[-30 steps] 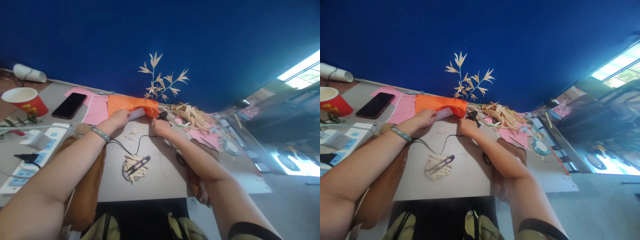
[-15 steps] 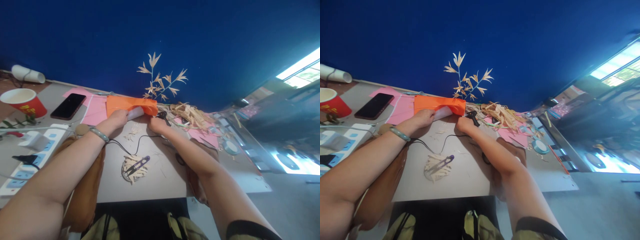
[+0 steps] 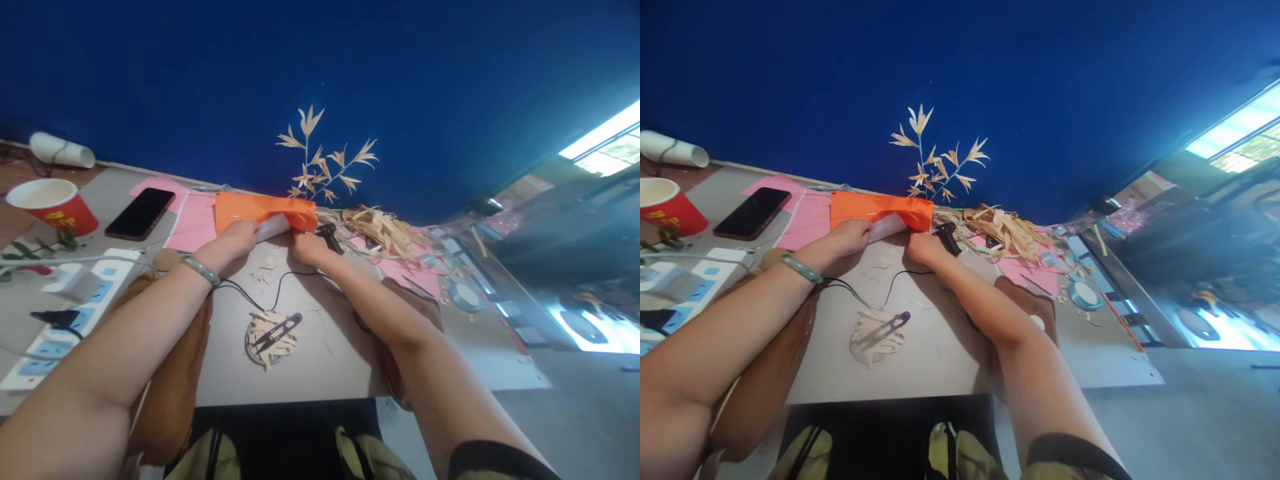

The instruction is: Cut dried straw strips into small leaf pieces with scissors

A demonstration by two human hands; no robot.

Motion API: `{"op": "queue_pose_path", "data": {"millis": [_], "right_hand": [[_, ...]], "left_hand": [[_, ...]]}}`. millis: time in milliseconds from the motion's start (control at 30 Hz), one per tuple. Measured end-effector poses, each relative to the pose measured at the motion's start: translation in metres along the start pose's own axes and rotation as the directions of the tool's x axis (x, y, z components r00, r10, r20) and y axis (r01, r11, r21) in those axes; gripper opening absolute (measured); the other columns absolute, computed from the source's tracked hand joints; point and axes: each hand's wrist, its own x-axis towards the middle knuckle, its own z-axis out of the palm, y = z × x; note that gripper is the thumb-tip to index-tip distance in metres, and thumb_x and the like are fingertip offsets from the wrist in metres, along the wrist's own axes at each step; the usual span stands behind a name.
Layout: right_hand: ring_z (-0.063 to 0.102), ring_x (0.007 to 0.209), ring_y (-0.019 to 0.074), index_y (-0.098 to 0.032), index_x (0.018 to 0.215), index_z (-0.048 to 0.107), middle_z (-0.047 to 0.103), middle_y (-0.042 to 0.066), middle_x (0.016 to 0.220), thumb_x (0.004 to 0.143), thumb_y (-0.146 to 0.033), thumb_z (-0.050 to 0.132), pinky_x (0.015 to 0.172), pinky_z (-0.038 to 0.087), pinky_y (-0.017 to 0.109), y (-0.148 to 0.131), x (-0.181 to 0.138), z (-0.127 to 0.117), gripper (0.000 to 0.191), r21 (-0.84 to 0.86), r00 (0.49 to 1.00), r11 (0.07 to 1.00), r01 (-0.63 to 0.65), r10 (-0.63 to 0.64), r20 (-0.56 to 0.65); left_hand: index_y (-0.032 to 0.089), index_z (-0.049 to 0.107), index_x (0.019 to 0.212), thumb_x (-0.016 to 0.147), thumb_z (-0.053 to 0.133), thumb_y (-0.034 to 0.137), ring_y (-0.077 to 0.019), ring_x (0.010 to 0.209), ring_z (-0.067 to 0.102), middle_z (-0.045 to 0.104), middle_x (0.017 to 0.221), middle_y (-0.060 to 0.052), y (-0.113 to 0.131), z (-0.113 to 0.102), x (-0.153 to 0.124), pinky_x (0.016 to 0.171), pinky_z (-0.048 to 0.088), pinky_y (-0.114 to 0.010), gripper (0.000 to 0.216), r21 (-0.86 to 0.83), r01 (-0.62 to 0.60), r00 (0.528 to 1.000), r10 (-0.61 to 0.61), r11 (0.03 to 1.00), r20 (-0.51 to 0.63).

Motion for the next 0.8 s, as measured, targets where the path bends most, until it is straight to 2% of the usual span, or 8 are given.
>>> {"op": "queue_pose_path", "data": {"millis": [100, 167, 267, 400, 567, 700, 800], "right_hand": [[0.064, 0.104, 0.0293, -0.022, 0.134, 0.048, 0.065, 0.013, 0.12, 0.088, -0.025, 0.04, 0.082, 0.05, 0.037, -0.005, -0.023, 0.007, 0.047, 0.016, 0.993, 0.993, 0.114, -0.114, 0.026], [0.063, 0.107, 0.0283, -0.026, 0.142, 0.037, 0.063, 0.011, 0.125, 0.088, -0.025, 0.039, 0.083, 0.049, 0.036, -0.002, -0.036, 0.01, 0.054, 0.032, 0.984, 0.984, 0.173, -0.174, 0.041], [0.06, 0.111, 0.032, -0.019, 0.148, 0.027, 0.062, 0.017, 0.125, 0.089, -0.025, 0.037, 0.086, 0.047, 0.042, 0.012, -0.044, 0.01, 0.06, 0.032, 0.997, 0.997, 0.068, -0.07, 0.035], [0.062, 0.106, 0.0361, -0.01, 0.141, 0.035, 0.062, 0.024, 0.12, 0.088, -0.024, 0.037, 0.084, 0.047, 0.046, 0.037, -0.037, 0.008, 0.055, 0.034, 0.996, 0.996, -0.077, 0.076, 0.035], [0.063, 0.104, 0.0365, -0.005, 0.135, 0.041, 0.062, 0.027, 0.118, 0.089, -0.023, 0.038, 0.084, 0.047, 0.046, 0.053, -0.024, 0.01, 0.05, 0.076, 0.987, 0.985, -0.155, 0.15, 0.06], [0.06, 0.11, 0.0323, 0.0, 0.127, 0.05, 0.059, 0.028, 0.124, 0.088, -0.018, 0.038, 0.089, 0.047, 0.038, 0.054, -0.014, 0.009, 0.044, 0.137, 0.99, 0.983, -0.125, 0.115, 0.078], [0.056, 0.118, 0.026, -0.006, 0.131, 0.05, 0.056, 0.019, 0.132, 0.087, -0.015, 0.04, 0.095, 0.044, 0.03, 0.046, -0.021, 0.007, 0.046, 0.191, 0.996, 0.981, -0.015, -0.001, 0.085]], "left_hand": [[0.016, 0.069, 0.092, 0.08, 0.044, 0.023, -0.0233, 0.083, 0.065, 0.071, 0.094, -0.011, 0.0, 0.0, 0.001, 0.075, 0.047, -0.029, 0.029, -0.01, -0.003, 1.0, 0.003, 1.0, 0.006], [0.017, 0.069, 0.092, 0.081, 0.043, 0.023, -0.0229, 0.083, 0.065, 0.071, 0.093, -0.01, 0.0, 0.0, 0.001, 0.074, 0.046, -0.029, 0.029, -0.018, -0.005, 1.0, 0.005, 1.0, 0.007], [0.017, 0.069, 0.092, 0.081, 0.043, 0.023, -0.0234, 0.084, 0.065, 0.071, 0.093, -0.01, 0.0, 0.0, 0.0, 0.075, 0.046, -0.03, 0.029, -0.025, -0.006, 1.0, 0.006, 1.0, 0.005], [0.017, 0.069, 0.093, 0.081, 0.045, 0.023, -0.0245, 0.085, 0.065, 0.071, 0.092, -0.01, 0.0, 0.001, -0.001, 0.077, 0.046, -0.031, 0.028, -0.026, -0.001, 1.0, 0.001, 1.0, -0.003], [0.018, 0.069, 0.094, 0.081, 0.045, 0.024, -0.0242, 0.083, 0.065, 0.071, 0.091, -0.009, -0.001, 0.002, 0.0, 0.075, 0.046, -0.03, 0.028, -0.027, -0.003, 1.0, 0.003, 1.0, -0.005], [0.017, 0.069, 0.099, 0.081, 0.045, 0.025, -0.0246, 0.086, 0.065, 0.071, 0.096, -0.01, -0.002, 0.003, 0.001, 0.076, 0.046, -0.03, 0.031, -0.014, -0.021, 1.0, 0.021, 1.0, -0.006], [0.016, 0.069, 0.099, 0.081, 0.045, 0.024, -0.0245, 0.086, 0.065, 0.071, 0.097, -0.011, -0.003, 0.003, 0.001, 0.076, 0.046, -0.03, 0.031, -0.006, -0.031, 1.0, 0.031, 0.999, -0.004]]}}
